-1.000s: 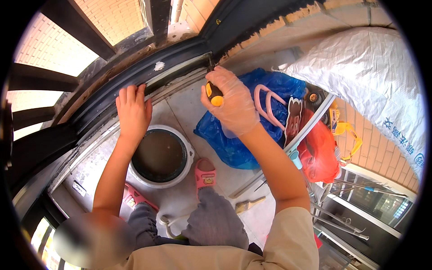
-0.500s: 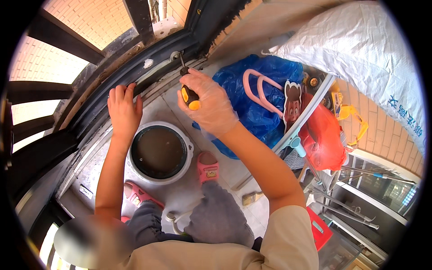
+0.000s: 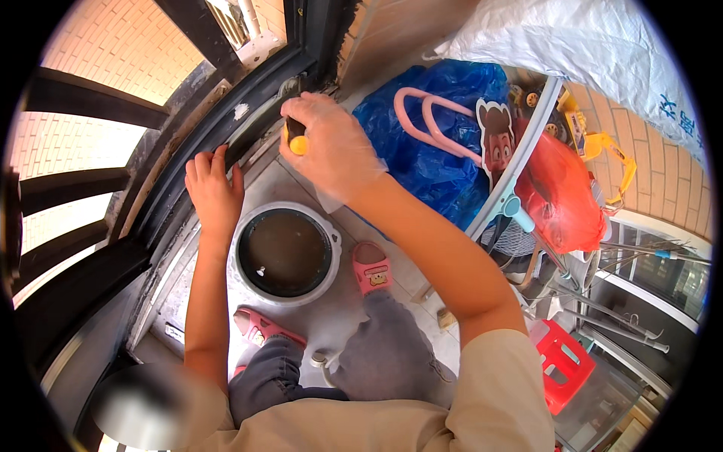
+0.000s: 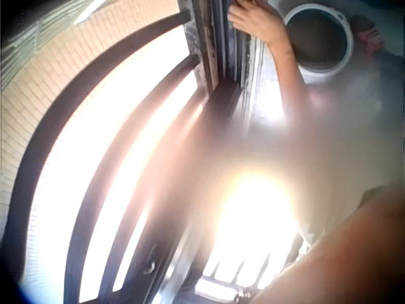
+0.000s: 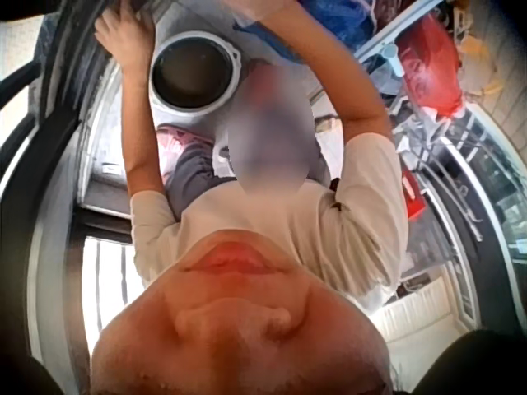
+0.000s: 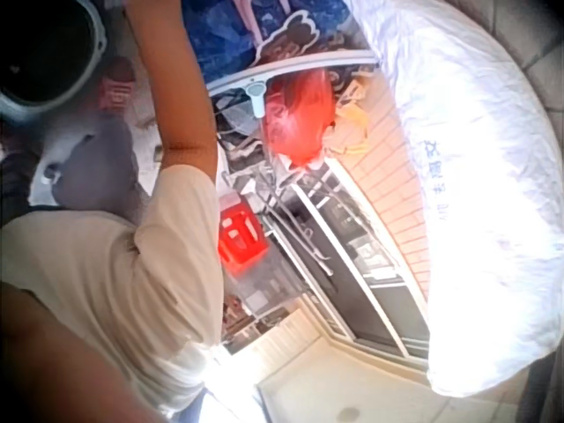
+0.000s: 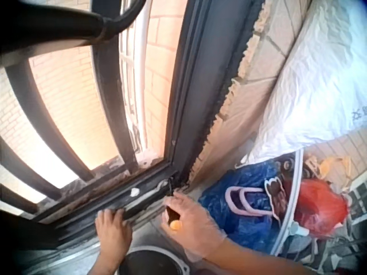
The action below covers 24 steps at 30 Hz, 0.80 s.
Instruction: The person sits on a balcony floor and cleans the lower track of a window frame. They use a cloth dipped in a bucket of water to wipe the track and a screwdriver to scrape out debris from the corners and crevices. The person repeatedly scrubs the track and scrapes the corners throughout the clip.
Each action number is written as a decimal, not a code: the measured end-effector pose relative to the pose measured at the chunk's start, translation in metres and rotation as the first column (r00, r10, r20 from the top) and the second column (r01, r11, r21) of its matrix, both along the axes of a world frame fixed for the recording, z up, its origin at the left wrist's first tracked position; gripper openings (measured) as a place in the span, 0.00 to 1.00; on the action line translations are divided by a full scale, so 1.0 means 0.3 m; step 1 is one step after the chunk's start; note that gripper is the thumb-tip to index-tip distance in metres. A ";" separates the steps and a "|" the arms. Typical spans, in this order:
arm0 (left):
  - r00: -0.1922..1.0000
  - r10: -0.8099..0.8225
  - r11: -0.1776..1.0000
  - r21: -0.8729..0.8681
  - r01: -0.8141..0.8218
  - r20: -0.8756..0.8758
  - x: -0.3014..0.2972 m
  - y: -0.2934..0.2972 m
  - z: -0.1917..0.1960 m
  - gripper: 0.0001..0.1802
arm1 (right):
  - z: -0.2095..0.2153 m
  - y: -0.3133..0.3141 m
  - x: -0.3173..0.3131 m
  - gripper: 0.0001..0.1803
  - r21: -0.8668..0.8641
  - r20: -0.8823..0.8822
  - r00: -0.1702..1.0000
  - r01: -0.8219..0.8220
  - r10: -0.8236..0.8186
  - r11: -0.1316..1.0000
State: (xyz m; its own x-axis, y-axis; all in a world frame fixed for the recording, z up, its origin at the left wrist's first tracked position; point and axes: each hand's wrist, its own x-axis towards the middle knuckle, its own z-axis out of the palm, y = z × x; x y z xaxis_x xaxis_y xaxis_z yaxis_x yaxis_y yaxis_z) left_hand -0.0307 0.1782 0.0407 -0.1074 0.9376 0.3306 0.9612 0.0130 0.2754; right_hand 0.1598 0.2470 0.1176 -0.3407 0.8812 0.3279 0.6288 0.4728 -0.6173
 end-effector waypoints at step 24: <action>0.999 -0.024 1.000 0.007 0.024 0.028 -0.010 -0.002 -0.001 0.21 | 0.068 0.010 0.001 0.13 -0.043 -0.016 1.000 -0.006 0.005 0.999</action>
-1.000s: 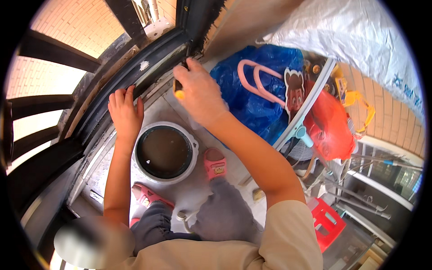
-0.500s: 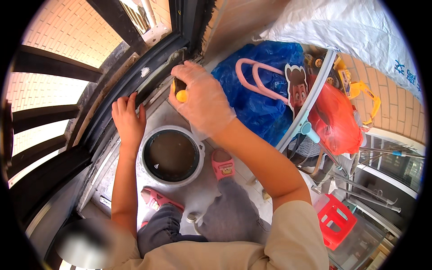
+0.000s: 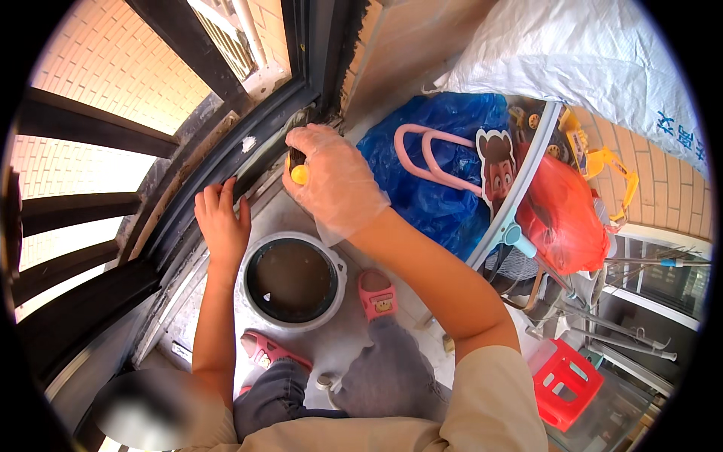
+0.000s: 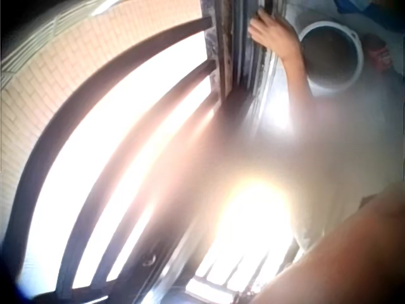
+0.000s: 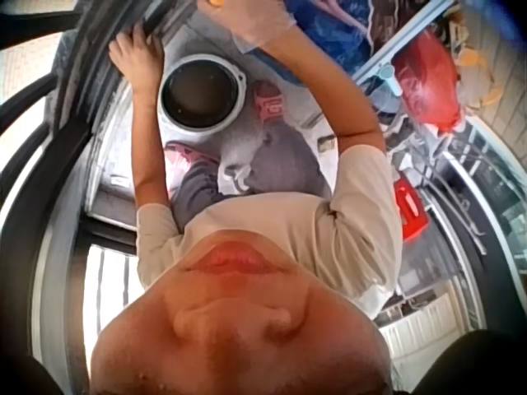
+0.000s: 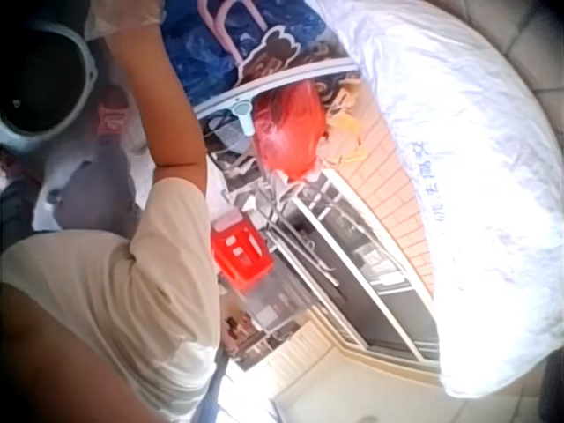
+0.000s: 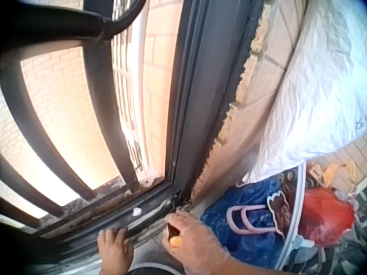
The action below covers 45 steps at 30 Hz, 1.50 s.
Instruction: The person sits on a balcony floor and cleans the lower track of a window frame. They use a cloth dipped in a bucket of water to wipe the track and a screwdriver to scrape out debris from the corners and crevices. The person repeatedly scrubs the track and scrapes the corners throughout the clip.
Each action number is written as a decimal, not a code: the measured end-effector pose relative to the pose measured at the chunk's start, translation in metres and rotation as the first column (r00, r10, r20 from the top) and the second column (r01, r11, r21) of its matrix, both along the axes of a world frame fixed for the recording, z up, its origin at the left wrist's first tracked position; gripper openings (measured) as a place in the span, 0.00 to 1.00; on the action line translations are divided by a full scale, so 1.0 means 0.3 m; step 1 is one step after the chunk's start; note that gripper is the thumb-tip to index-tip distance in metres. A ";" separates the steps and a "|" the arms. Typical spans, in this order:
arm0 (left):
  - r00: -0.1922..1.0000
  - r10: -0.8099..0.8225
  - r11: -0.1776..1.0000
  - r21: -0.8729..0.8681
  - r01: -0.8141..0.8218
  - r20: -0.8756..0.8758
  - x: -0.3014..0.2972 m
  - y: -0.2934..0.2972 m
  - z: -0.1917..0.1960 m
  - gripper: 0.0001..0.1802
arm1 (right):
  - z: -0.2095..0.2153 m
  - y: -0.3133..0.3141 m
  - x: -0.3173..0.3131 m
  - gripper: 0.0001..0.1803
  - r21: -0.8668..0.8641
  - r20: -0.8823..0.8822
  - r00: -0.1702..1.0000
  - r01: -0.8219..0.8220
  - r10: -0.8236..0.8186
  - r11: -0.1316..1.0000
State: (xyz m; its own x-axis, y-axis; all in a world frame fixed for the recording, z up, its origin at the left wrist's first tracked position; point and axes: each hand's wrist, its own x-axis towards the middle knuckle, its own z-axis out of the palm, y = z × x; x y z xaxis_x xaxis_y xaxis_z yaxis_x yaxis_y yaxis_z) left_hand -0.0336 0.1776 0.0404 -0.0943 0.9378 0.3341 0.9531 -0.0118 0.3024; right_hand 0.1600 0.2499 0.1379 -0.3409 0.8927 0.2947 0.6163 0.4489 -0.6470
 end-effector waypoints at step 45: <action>0.997 0.050 0.999 -0.012 -0.050 0.066 -0.020 0.001 0.014 0.19 | 0.145 0.334 -0.186 0.19 -0.140 0.760 0.487 -0.523 0.429 0.841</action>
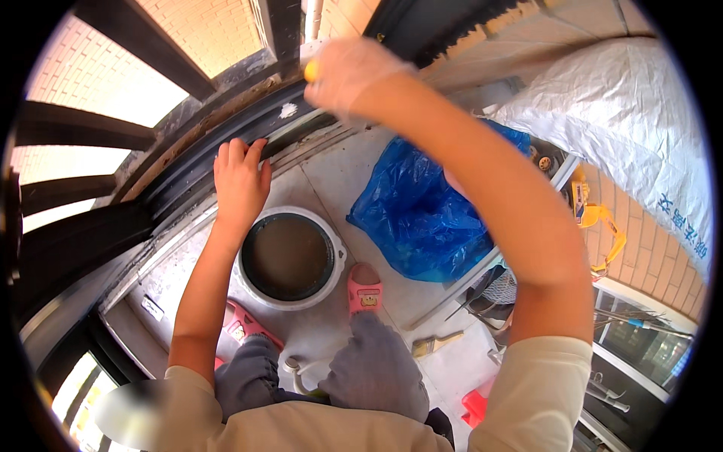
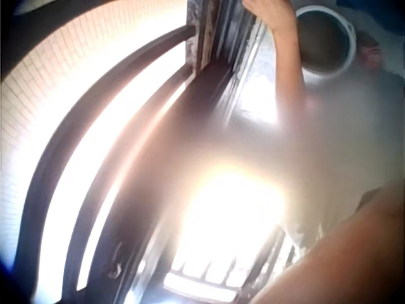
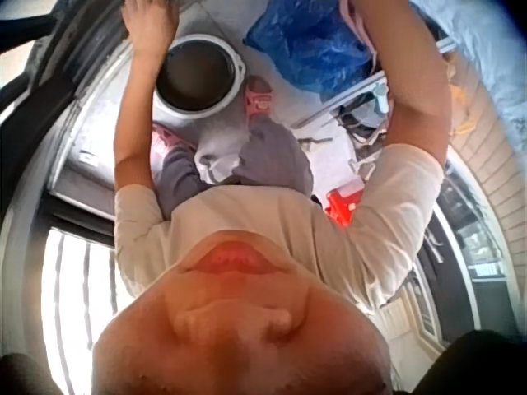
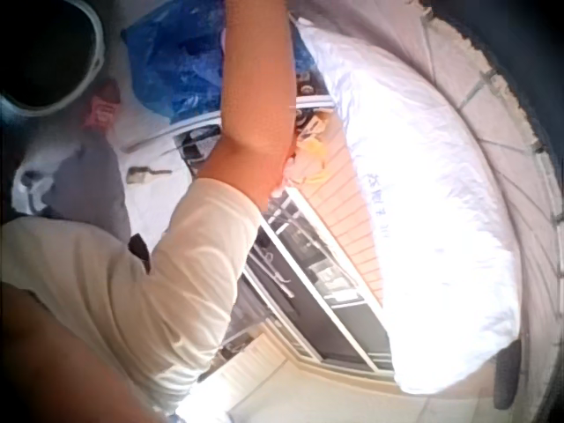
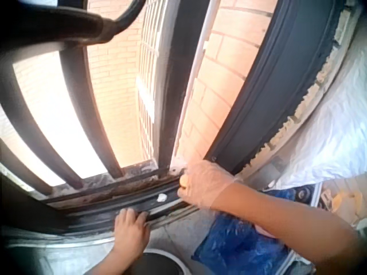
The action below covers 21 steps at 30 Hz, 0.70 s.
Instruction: The person sits on a balcony floor and cleans the lower track of a window frame. They use a cloth dipped in a bucket of water to wipe the track and a screwdriver to scrape out debris from the corners and crevices. The person repeatedly scrubs the track and scrapes the corners throughout the clip.
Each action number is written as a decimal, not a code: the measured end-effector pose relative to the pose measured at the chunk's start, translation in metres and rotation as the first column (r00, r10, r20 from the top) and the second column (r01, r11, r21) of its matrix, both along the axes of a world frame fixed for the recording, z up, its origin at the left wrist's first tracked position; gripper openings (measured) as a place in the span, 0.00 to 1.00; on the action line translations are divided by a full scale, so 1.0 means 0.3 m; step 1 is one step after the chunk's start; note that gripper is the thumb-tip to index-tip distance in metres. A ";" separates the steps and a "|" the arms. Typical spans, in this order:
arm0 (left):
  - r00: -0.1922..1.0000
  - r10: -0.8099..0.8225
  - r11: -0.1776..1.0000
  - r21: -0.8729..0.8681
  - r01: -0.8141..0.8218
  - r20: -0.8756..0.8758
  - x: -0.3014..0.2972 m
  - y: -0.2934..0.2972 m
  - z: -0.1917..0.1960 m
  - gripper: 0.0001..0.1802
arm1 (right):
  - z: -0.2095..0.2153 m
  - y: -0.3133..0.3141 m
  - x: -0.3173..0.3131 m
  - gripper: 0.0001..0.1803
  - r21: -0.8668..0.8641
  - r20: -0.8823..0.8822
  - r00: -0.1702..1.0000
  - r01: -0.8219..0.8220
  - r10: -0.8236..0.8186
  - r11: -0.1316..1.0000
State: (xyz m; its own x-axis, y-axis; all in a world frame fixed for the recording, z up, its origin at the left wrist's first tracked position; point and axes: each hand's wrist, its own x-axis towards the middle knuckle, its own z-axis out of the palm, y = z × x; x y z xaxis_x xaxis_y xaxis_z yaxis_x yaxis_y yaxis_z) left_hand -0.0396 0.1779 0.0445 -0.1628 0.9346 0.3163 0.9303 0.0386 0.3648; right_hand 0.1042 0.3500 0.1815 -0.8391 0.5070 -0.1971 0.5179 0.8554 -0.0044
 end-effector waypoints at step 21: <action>0.992 0.100 0.995 0.005 -0.100 -0.072 -0.125 -0.150 0.004 0.15 | 0.016 0.131 -0.079 0.30 -0.828 -0.004 0.683 0.407 -0.730 0.385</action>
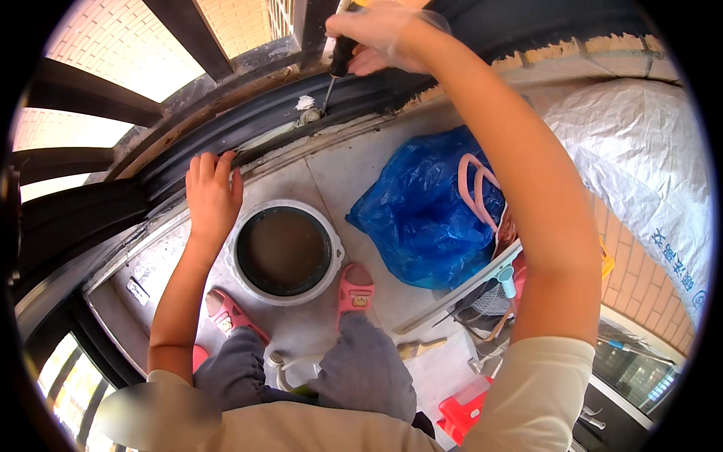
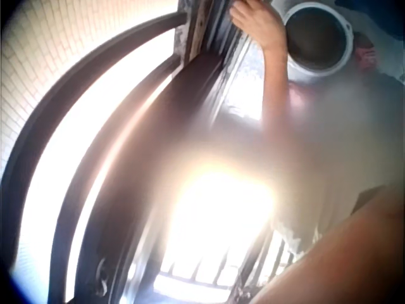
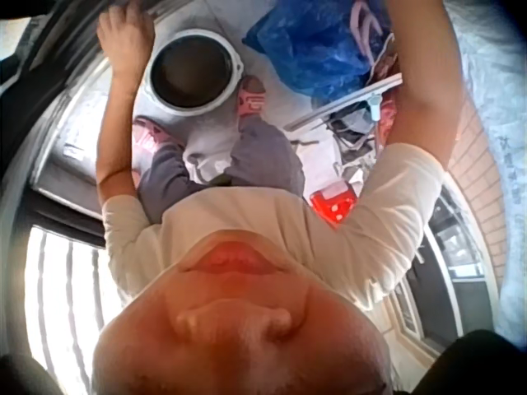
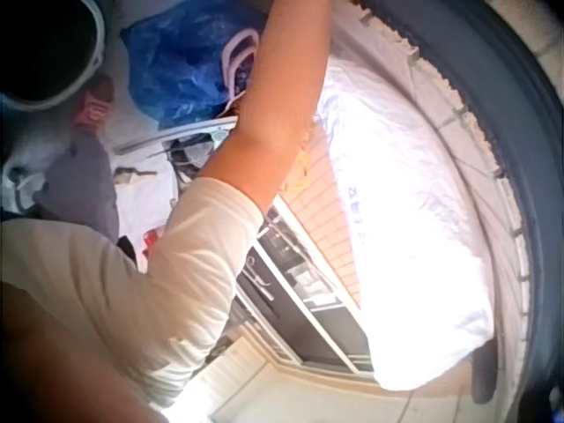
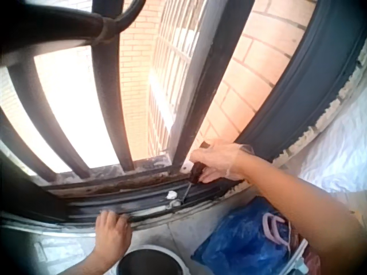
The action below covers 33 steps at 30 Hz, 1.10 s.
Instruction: The person sits on a balcony floor and cleans the lower track of a window frame. They use a cloth dipped in a bucket of water to wipe the track and a screwdriver to scrape out debris from the corners and crevices. The person repeatedly scrubs the track and scrapes the corners throughout the clip.
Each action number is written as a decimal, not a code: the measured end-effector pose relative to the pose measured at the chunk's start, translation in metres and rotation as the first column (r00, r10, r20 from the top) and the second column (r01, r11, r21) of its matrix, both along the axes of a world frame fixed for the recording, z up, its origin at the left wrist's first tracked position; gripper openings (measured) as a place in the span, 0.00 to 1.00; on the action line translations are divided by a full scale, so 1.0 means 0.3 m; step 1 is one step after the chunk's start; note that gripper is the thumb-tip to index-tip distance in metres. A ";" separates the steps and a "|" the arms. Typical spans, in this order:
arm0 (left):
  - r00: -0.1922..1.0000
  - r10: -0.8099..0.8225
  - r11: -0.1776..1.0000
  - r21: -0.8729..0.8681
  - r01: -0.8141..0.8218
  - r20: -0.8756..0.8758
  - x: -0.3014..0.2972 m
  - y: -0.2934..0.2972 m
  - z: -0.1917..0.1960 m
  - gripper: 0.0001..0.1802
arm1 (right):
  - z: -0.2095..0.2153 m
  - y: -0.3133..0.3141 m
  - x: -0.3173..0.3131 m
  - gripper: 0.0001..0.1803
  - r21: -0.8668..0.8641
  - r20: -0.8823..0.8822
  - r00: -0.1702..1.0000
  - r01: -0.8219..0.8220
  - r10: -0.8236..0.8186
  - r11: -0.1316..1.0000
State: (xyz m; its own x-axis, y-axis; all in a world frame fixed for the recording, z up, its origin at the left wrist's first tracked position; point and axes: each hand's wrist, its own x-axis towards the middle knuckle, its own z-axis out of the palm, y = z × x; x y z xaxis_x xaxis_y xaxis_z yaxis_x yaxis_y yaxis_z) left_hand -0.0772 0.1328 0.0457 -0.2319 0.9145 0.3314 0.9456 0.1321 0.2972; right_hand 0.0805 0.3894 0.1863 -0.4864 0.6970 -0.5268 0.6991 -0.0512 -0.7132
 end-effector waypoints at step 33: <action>0.996 0.089 0.991 -0.100 -0.087 0.019 -0.032 -0.010 0.020 0.16 | -0.200 -0.451 0.327 0.17 0.700 -0.234 0.918 -0.068 0.318 0.711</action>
